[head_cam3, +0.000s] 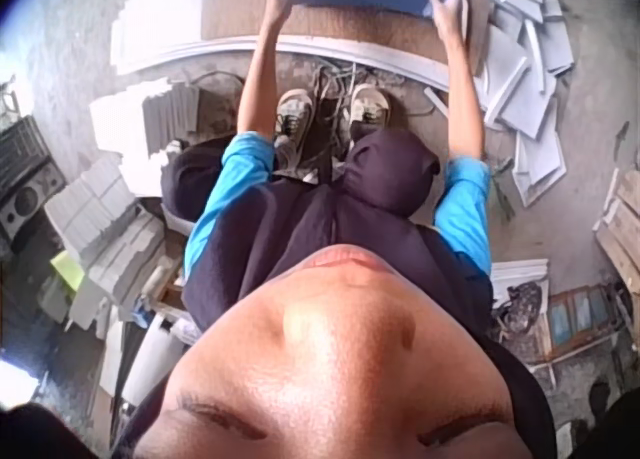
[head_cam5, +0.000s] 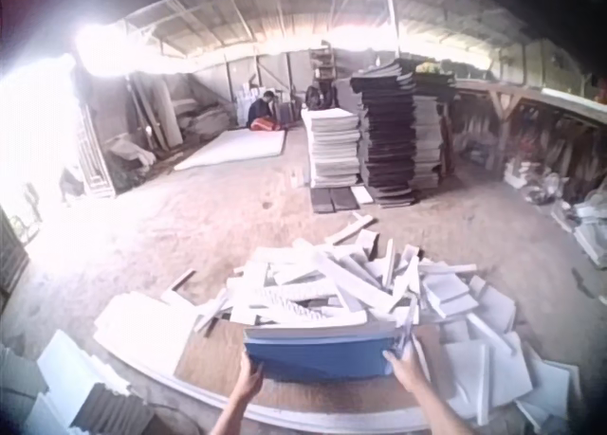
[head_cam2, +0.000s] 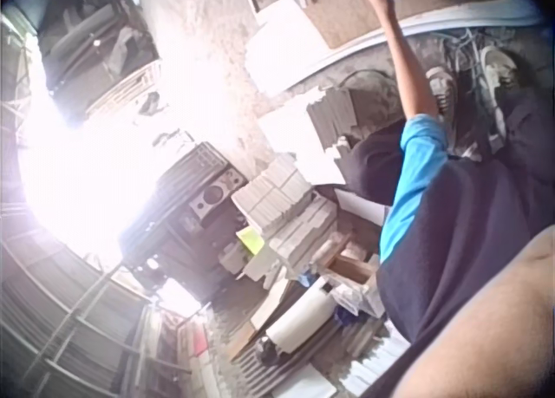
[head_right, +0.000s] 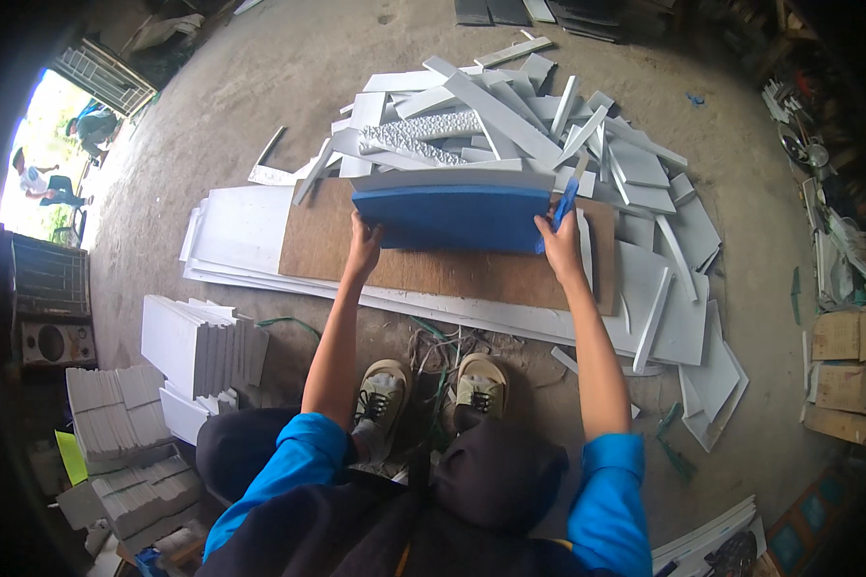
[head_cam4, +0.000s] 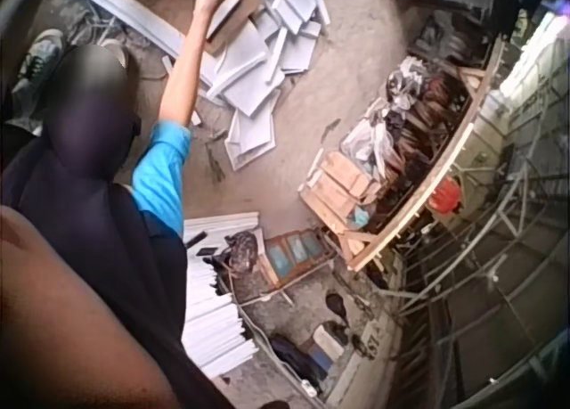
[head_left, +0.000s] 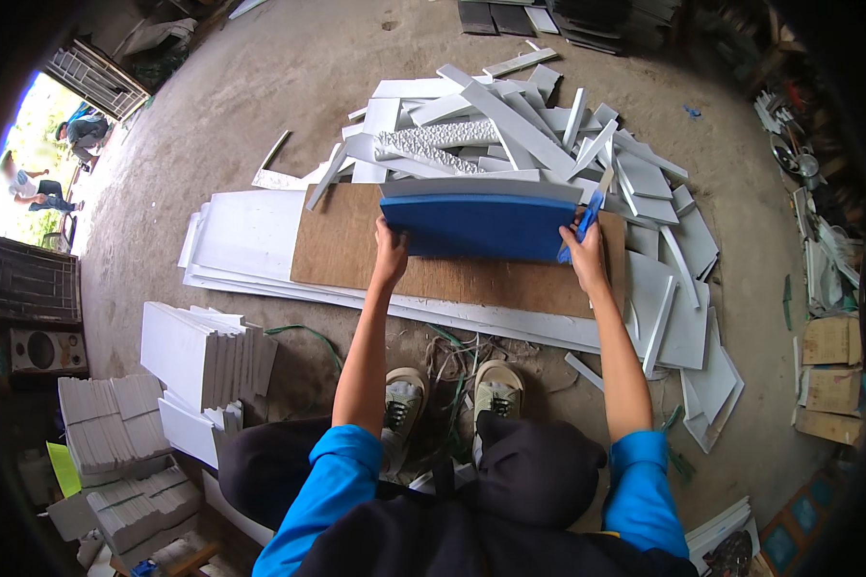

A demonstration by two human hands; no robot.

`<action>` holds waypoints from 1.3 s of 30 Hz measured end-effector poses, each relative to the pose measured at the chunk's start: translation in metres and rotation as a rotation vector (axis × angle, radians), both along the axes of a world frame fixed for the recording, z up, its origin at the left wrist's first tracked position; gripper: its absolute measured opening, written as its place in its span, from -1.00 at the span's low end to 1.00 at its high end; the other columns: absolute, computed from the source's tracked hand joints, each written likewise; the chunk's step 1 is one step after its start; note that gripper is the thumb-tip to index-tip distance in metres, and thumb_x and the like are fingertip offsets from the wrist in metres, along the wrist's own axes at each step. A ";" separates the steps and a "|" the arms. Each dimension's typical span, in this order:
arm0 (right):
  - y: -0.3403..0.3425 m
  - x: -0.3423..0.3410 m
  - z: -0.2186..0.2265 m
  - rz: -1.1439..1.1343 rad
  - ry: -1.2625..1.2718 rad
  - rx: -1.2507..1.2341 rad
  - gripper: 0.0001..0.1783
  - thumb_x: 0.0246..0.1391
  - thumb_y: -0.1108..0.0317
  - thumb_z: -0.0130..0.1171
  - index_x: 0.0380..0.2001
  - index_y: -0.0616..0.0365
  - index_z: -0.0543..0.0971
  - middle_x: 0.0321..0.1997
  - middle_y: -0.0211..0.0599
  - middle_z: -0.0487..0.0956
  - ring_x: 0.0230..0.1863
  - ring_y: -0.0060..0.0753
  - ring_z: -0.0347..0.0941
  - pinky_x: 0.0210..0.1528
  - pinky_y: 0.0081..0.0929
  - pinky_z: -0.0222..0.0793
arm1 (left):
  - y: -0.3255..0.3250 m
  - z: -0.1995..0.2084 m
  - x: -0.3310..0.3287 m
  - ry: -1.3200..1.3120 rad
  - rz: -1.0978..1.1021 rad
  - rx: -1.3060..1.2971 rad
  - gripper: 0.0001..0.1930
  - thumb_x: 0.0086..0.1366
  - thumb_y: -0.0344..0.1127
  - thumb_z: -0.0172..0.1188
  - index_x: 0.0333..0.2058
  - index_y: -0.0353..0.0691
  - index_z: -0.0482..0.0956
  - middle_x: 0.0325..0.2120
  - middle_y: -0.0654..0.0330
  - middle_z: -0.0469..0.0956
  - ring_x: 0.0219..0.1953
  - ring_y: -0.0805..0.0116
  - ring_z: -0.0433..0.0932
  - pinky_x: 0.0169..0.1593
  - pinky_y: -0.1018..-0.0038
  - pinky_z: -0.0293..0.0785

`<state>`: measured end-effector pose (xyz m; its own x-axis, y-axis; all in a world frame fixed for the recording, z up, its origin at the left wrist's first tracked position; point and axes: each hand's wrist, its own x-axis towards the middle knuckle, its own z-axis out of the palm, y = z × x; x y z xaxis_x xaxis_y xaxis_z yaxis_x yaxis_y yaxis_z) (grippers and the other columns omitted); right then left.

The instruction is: The person uses a blue rectangular template and a utility knife to cut white foam sheets. They repeatedly place the template on a sheet, trace the edges, and cut along the lines to produce smaller rectangular pieces.

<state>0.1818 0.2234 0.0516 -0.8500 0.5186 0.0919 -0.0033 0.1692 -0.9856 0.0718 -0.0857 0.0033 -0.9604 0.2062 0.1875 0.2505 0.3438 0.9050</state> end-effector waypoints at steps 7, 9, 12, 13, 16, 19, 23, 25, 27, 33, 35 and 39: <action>-0.006 0.026 -0.033 -0.004 -0.033 0.209 -0.38 -0.07 0.36 0.15 0.04 0.22 0.13 -0.20 -0.26 0.36 -0.22 -0.38 0.30 -0.17 -0.50 0.23 | 0.002 -0.019 0.012 0.280 -0.077 0.092 -0.47 0.10 -0.67 -0.28 0.09 -0.35 -0.10 -0.08 -0.15 0.12 -0.06 -0.04 0.17 0.07 0.27 0.07; -0.010 0.024 -0.032 -0.011 -0.066 0.262 -0.32 -0.05 0.31 0.14 0.09 0.21 0.08 -0.19 -0.19 0.39 -0.22 -0.32 0.34 -0.18 -0.46 0.26 | -0.002 -0.019 0.014 0.286 -0.061 0.064 -0.47 0.10 -0.68 -0.29 0.09 -0.35 -0.12 -0.06 -0.16 0.10 -0.04 -0.04 0.16 0.08 0.26 0.07; 0.015 0.030 -0.043 -0.008 -0.046 0.329 -0.34 -0.03 0.31 0.11 0.09 0.21 0.08 -0.20 -0.16 0.40 -0.22 -0.27 0.37 -0.19 -0.43 0.27 | 0.023 -0.006 0.023 0.628 -0.024 -0.046 -0.43 0.07 -0.70 -0.26 0.09 -0.35 -0.12 -0.07 -0.16 0.11 -0.03 -0.03 0.17 0.07 0.26 0.09; 0.013 0.029 -0.046 0.001 -0.061 0.325 -0.35 -0.02 0.30 0.10 0.09 0.21 0.07 -0.19 -0.13 0.40 -0.22 -0.24 0.38 -0.20 -0.41 0.28 | 0.018 -0.010 0.024 0.478 -0.039 -0.013 -0.42 0.05 -0.71 -0.25 0.09 -0.35 -0.13 -0.07 -0.16 0.10 -0.03 -0.04 0.16 0.07 0.26 0.10; -0.007 0.027 -0.037 0.035 -0.132 0.309 -0.35 0.00 0.31 0.07 0.10 0.22 0.04 -0.13 -0.01 0.40 -0.20 -0.08 0.40 -0.23 -0.35 0.31 | -0.003 -0.022 0.024 0.179 -0.063 0.034 -0.37 0.00 -0.72 -0.23 0.10 -0.36 -0.15 -0.06 -0.17 0.09 -0.01 -0.06 0.15 0.06 0.26 0.12; -0.009 0.029 -0.028 -0.014 -0.041 0.315 -0.36 -0.01 0.33 0.06 0.09 0.23 0.03 -0.14 0.03 0.40 -0.21 -0.02 0.41 -0.24 -0.32 0.31 | 0.004 -0.010 0.028 0.299 -0.049 -0.064 -0.34 -0.05 -0.72 -0.20 0.10 -0.38 -0.15 -0.06 -0.18 0.09 -0.01 -0.10 0.15 0.07 0.22 0.11; -0.011 0.028 -0.032 -0.089 -0.016 0.256 -0.45 -0.03 0.39 0.09 0.01 0.24 0.13 -0.31 -0.30 0.33 -0.33 -0.50 0.27 -0.25 -0.53 0.25 | 0.006 0.011 0.024 0.513 0.008 -0.210 -0.35 -0.04 -0.65 -0.14 0.09 -0.37 -0.12 -0.07 -0.18 0.11 -0.03 -0.14 0.16 0.08 0.20 0.06; -0.018 0.035 -0.033 -0.076 -0.013 0.082 -0.52 -0.04 0.42 0.11 -0.06 0.22 0.18 -0.33 -0.37 0.27 -0.33 -0.54 0.24 -0.22 -0.56 0.22 | 0.004 0.036 0.011 0.521 -0.030 -0.248 -0.33 -0.04 -0.59 -0.09 0.09 -0.35 -0.12 -0.07 -0.19 0.12 -0.02 -0.15 0.15 0.09 0.20 0.05; -0.038 0.045 -0.024 -0.102 0.000 -0.070 -0.65 -0.07 0.46 0.12 -0.23 0.13 0.23 -0.39 -0.48 0.20 -0.36 -0.60 0.19 -0.21 -0.61 0.19 | 0.005 0.075 -0.008 0.415 -0.079 -0.310 -0.34 -0.02 -0.48 -0.02 0.08 -0.34 -0.08 -0.08 -0.20 0.15 -0.03 -0.16 0.17 0.05 0.17 0.10; -0.103 0.058 -0.005 -0.207 -0.160 -0.617 -0.72 -0.15 0.56 0.14 -0.45 0.08 0.25 -0.42 -0.48 0.29 -0.35 -0.59 0.24 -0.23 -0.60 0.17 | -0.011 0.057 -0.076 0.150 -0.162 -0.568 -0.39 -0.01 -0.21 0.06 0.00 -0.29 0.07 -0.18 -0.19 0.30 -0.14 -0.20 0.31 -0.07 0.08 0.23; -0.115 0.055 -0.007 -0.258 -0.219 -0.624 -0.70 -0.17 0.56 0.16 -0.46 0.07 0.24 -0.42 -0.49 0.28 -0.37 -0.59 0.23 -0.23 -0.60 0.16 | -0.028 0.031 -0.080 0.269 -0.157 -0.673 -0.42 0.01 -0.18 0.04 0.00 -0.21 0.09 -0.20 -0.18 0.35 -0.18 -0.20 0.35 -0.10 0.07 0.27; -0.092 0.072 -0.047 -0.312 -0.241 -0.603 -0.65 -0.21 0.52 0.21 -0.42 0.08 0.23 -0.38 -0.47 0.26 -0.34 -0.56 0.20 -0.20 -0.56 0.12 | 0.001 0.016 -0.038 -0.051 -0.078 -0.623 -0.47 0.03 -0.23 0.03 0.01 -0.15 0.15 -0.13 -0.16 0.30 -0.03 -0.10 0.25 0.02 0.08 0.14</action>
